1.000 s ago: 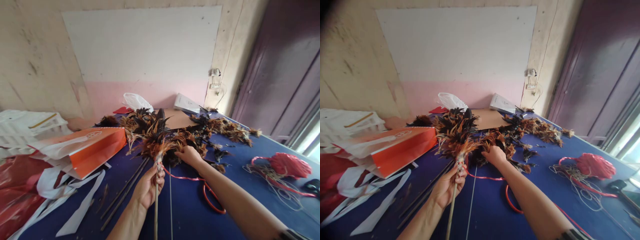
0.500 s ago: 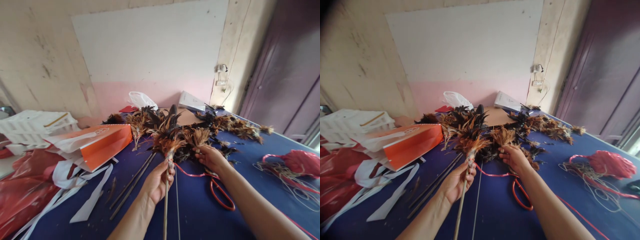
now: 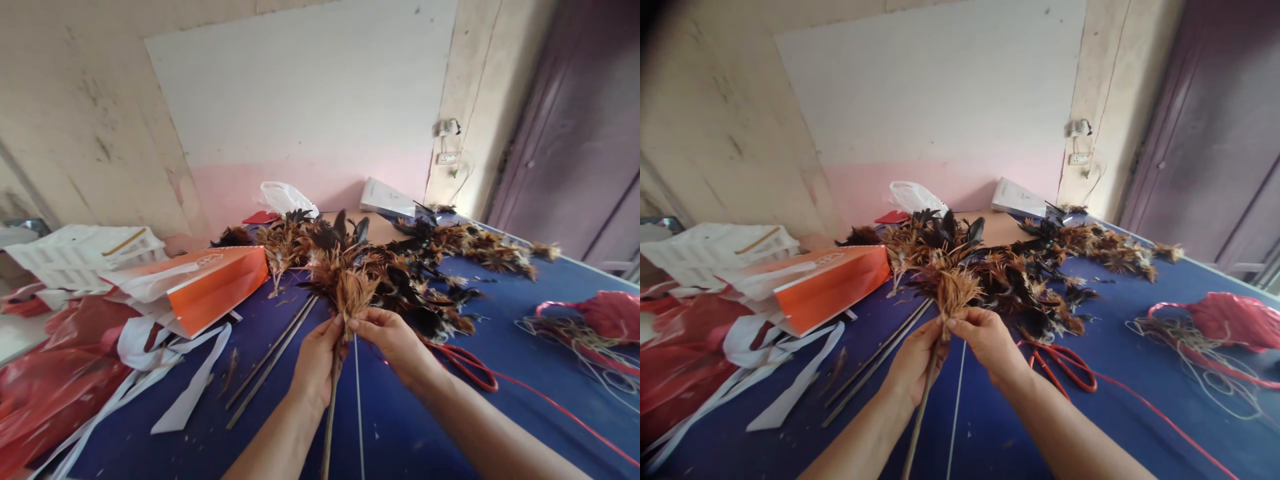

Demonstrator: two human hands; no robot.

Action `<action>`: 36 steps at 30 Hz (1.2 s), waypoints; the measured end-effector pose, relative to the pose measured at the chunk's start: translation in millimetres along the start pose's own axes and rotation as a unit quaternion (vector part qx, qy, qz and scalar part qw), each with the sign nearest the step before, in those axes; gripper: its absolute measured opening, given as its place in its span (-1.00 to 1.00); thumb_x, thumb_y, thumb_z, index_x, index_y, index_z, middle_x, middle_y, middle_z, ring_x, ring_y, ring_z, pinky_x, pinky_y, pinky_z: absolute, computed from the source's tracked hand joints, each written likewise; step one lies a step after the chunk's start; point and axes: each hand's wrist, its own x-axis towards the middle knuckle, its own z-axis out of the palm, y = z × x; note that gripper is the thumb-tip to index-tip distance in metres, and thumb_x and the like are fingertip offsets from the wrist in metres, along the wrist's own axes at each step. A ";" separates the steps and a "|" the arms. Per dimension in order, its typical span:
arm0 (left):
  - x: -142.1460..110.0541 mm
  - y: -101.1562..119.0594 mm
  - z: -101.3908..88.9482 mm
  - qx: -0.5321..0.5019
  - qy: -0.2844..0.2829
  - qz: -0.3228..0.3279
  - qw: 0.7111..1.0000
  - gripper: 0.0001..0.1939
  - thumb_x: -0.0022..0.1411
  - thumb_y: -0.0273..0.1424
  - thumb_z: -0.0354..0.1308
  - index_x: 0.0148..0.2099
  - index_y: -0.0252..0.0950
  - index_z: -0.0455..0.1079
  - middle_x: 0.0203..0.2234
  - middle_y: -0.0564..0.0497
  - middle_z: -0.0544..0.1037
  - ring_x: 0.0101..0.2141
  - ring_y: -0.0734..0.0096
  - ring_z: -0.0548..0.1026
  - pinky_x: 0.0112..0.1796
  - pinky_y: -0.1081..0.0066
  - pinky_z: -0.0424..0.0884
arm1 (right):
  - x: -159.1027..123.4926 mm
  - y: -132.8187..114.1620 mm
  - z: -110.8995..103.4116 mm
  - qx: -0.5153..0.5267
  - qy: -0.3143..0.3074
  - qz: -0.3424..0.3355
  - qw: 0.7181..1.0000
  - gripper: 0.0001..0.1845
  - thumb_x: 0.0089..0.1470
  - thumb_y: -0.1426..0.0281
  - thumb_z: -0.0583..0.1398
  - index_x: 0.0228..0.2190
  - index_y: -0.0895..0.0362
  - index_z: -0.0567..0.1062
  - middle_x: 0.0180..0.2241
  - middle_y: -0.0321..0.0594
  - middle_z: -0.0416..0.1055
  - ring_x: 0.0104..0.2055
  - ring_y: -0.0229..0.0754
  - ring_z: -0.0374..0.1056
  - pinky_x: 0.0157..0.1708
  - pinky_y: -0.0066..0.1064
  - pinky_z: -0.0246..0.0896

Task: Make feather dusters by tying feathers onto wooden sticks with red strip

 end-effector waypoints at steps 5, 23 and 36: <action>-4.3 -2.0 0.9 0.049 0.016 0.047 0.998 -0.72 -0.14 -0.28 0.33 -0.50 -0.42 0.43 -0.72 0.13 0.32 -0.69 0.70 0.17 -0.66 0.61 0.08 | 3.7 5.8 1.4 -0.013 0.039 -0.011 0.999 -0.72 -0.27 0.22 0.33 -0.66 0.15 0.41 -0.67 -0.38 0.30 -0.57 -0.33 0.20 -0.46 -0.49 0.16; -0.1 -3.7 -0.6 0.043 0.057 0.104 0.992 -0.70 -0.21 -0.35 0.33 -0.36 -0.41 0.51 -0.62 0.06 0.43 -0.63 0.63 0.21 -0.58 0.56 0.11 | 0.3 7.3 8.1 -0.088 0.157 -0.128 0.975 -0.72 -0.18 0.25 0.26 -0.61 0.17 0.32 -0.64 -0.36 0.23 -0.58 -0.37 0.10 -0.57 -0.52 0.04; -4.9 -7.8 3.0 0.037 -0.002 0.097 0.995 -0.81 -0.11 -0.36 0.29 -0.45 -0.40 0.48 -0.67 0.09 0.37 -0.63 0.64 0.19 -0.57 0.56 0.10 | -0.1 8.8 16.3 -0.054 0.137 -0.066 0.987 -0.78 -0.21 0.30 0.24 -0.56 0.18 0.34 -0.64 -0.32 0.29 -0.60 -0.34 0.16 -0.59 -0.50 0.09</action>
